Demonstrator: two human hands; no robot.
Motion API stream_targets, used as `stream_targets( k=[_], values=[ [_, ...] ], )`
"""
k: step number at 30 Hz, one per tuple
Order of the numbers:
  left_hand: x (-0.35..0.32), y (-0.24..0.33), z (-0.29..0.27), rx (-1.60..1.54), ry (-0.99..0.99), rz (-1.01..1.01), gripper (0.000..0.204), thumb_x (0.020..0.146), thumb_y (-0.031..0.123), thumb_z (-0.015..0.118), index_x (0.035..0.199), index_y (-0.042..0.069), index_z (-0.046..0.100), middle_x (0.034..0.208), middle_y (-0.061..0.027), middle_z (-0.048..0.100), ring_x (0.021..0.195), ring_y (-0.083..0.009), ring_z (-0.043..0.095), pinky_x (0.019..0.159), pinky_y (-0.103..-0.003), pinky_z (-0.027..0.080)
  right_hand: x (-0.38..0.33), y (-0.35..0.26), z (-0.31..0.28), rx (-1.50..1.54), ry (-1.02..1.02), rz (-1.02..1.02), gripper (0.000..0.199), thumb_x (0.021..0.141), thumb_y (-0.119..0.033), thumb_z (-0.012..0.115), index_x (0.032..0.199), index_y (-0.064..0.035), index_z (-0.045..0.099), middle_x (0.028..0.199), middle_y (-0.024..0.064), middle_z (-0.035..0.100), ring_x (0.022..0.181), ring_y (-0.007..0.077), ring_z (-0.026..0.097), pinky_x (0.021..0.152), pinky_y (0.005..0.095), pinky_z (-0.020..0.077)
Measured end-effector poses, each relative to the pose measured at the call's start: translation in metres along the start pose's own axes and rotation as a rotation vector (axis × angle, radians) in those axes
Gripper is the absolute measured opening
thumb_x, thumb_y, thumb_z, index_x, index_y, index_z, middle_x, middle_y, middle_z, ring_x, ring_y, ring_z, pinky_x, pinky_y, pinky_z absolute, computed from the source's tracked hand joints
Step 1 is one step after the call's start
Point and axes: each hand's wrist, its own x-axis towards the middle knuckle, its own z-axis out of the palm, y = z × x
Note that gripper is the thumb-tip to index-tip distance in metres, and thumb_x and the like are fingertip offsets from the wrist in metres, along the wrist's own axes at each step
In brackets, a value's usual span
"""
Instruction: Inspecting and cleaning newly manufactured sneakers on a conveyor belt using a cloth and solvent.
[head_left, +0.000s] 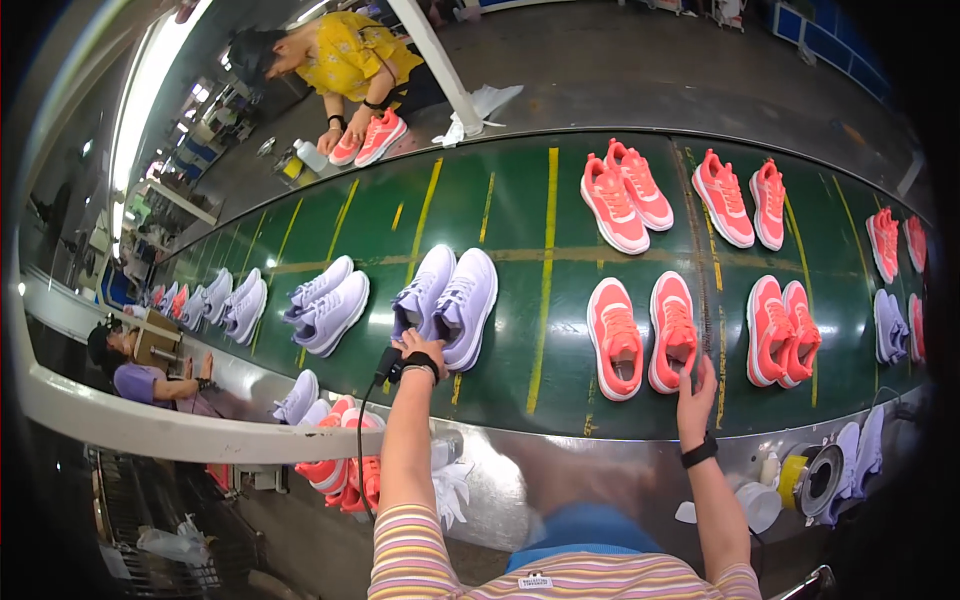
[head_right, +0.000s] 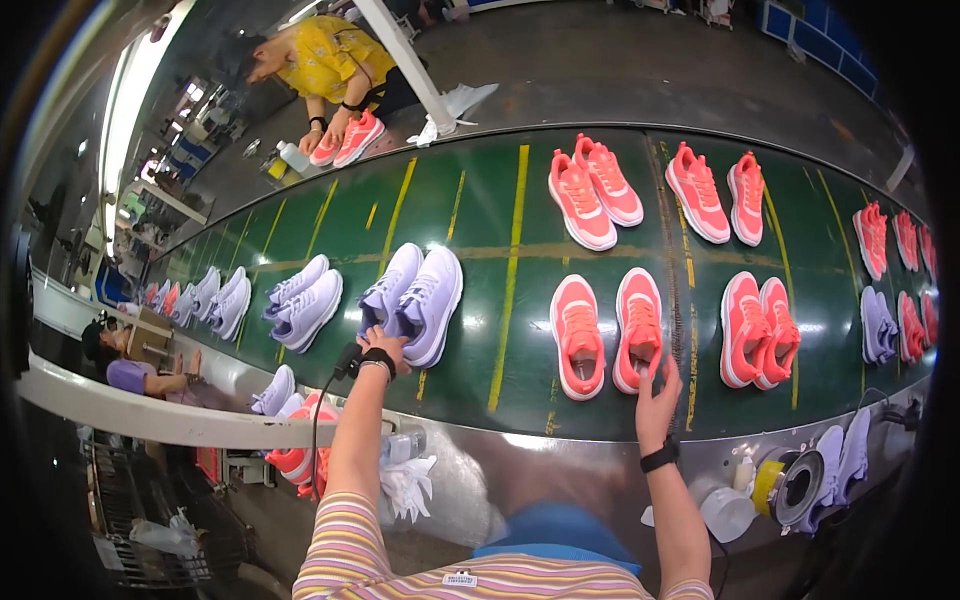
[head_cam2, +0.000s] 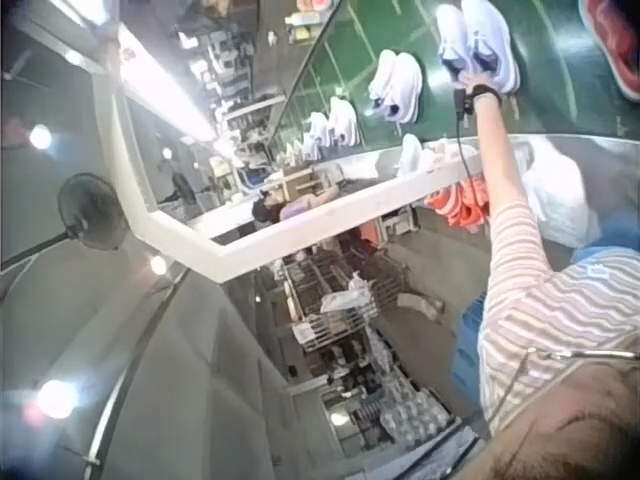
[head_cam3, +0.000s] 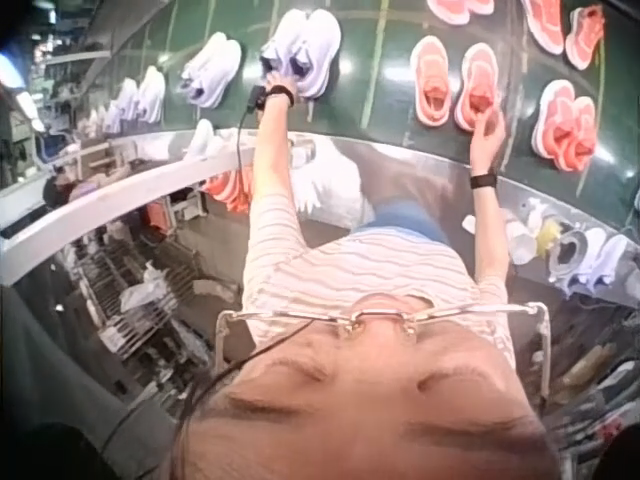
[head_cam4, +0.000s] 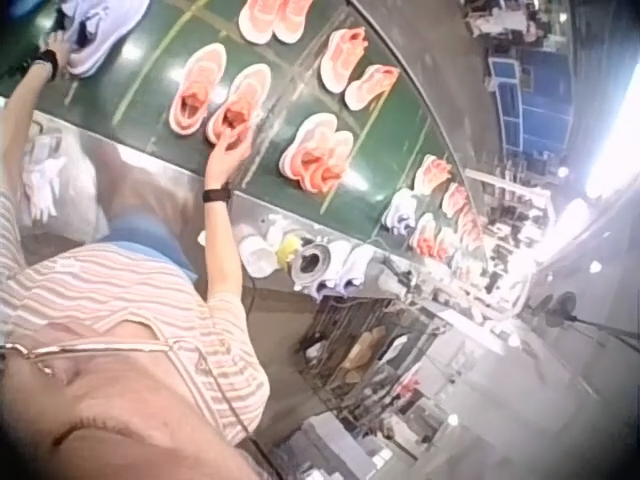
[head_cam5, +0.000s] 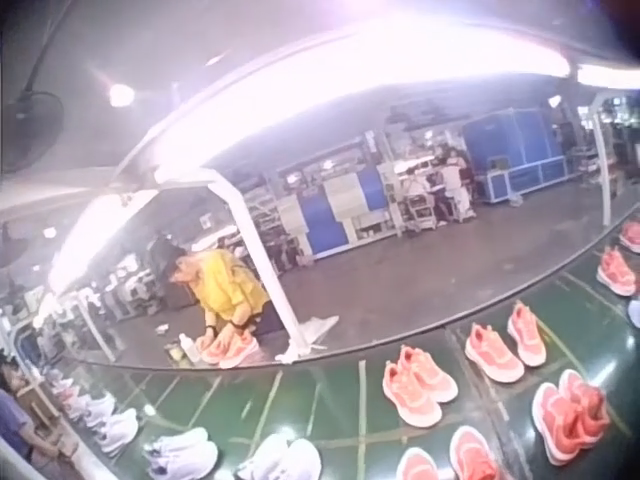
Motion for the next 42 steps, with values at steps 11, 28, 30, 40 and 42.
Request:
stream_targets(
  k=[11, 28, 30, 40, 42],
  values=[
    [-0.138, 0.042, -0.021, -0.148, 0.247, 0.495, 0.039, 0.062, 0.041, 0.067, 0.089, 0.013, 0.065, 0.085, -0.0137, 0.059, 0.092, -0.0285, 0.052, 0.075, -0.042, 0.042, -0.13, -0.075, -0.015, 0.326, -0.579, 0.245, 0.051, 0.081, -0.006, 0.057, 0.128, -0.0049, 0.037, 0.114, 0.0122, 0.049, 0.103, 0.0183, 0.049, 0.089, 0.0296, 0.0412],
    [-0.332, 0.073, 0.063, -0.846, -0.003, 0.862, 0.061, 0.072, 0.015, 0.068, 0.126, 0.006, 0.04, 0.11, -0.0263, 0.042, 0.101, -0.0416, 0.045, 0.088, -0.044, 0.038, -0.248, -0.046, -0.033, -0.096, -0.339, 0.073, 0.091, 0.058, -0.02, 0.073, 0.135, -0.006, 0.026, 0.122, 0.0211, 0.036, 0.115, 0.0343, 0.037, 0.098, 0.0383, 0.0301],
    [-0.325, 0.103, 0.075, -0.858, 0.214, 0.861, 0.064, 0.073, 0.015, 0.066, 0.129, 0.004, 0.035, 0.115, -0.0291, 0.039, 0.105, -0.044, 0.042, 0.09, -0.045, 0.036, -0.252, -0.043, -0.032, -0.117, -0.327, 0.069, 0.091, 0.058, -0.02, 0.074, 0.135, -0.0058, 0.027, 0.122, 0.0211, 0.036, 0.115, 0.0342, 0.037, 0.098, 0.0384, 0.0303],
    [-0.315, 0.132, 0.087, -0.522, 0.224, 0.843, 0.071, 0.074, 0.02, 0.066, 0.133, 0.004, 0.03, 0.124, -0.0394, 0.025, 0.113, -0.0509, 0.033, 0.096, -0.048, 0.03, -0.202, 0.002, -0.108, -0.099, -0.103, 0.095, 0.037, 0.071, -0.012, 0.066, 0.107, -0.008, 0.056, 0.108, 0.0121, 0.05, 0.107, 0.0284, 0.046, 0.088, 0.0352, 0.0382],
    [-0.315, 0.13, 0.085, -0.501, 0.219, 0.851, 0.07, 0.075, 0.019, 0.065, 0.133, 0.003, 0.029, 0.124, -0.0391, 0.026, 0.112, -0.0509, 0.034, 0.096, -0.047, 0.031, -0.188, 0.017, -0.115, -0.287, 0.085, 0.019, 0.025, 0.074, -0.007, 0.06, 0.098, -0.0074, 0.059, 0.098, 0.0119, 0.052, 0.094, 0.0304, 0.049, 0.082, 0.0365, 0.0403]
  ],
)
